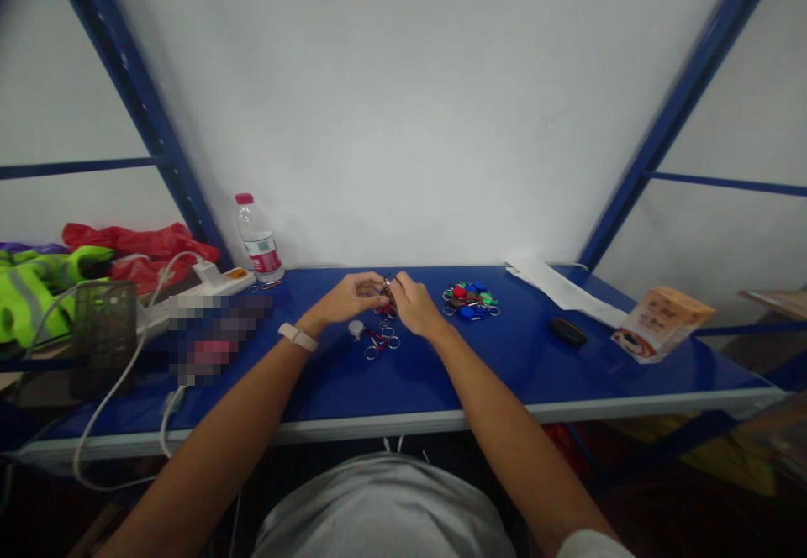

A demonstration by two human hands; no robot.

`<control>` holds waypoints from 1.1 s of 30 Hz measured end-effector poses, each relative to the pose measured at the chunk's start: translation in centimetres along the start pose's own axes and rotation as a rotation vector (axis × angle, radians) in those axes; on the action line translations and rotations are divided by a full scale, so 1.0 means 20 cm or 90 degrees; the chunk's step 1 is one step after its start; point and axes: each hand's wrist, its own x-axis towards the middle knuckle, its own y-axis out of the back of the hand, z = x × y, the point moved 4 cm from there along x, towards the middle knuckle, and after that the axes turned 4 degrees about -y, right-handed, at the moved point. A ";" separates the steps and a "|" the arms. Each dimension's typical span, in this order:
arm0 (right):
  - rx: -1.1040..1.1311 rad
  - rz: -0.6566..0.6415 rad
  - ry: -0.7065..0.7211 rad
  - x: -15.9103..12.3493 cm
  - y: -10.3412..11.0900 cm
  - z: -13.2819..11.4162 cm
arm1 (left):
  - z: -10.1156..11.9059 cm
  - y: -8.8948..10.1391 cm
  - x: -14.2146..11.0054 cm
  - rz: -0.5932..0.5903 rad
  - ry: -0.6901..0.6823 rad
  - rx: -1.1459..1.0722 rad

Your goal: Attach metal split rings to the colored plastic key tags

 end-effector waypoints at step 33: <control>-0.007 0.106 0.004 0.02 0.04 0.03 | -0.04 0.03 0.01 0.083 0.018 -0.120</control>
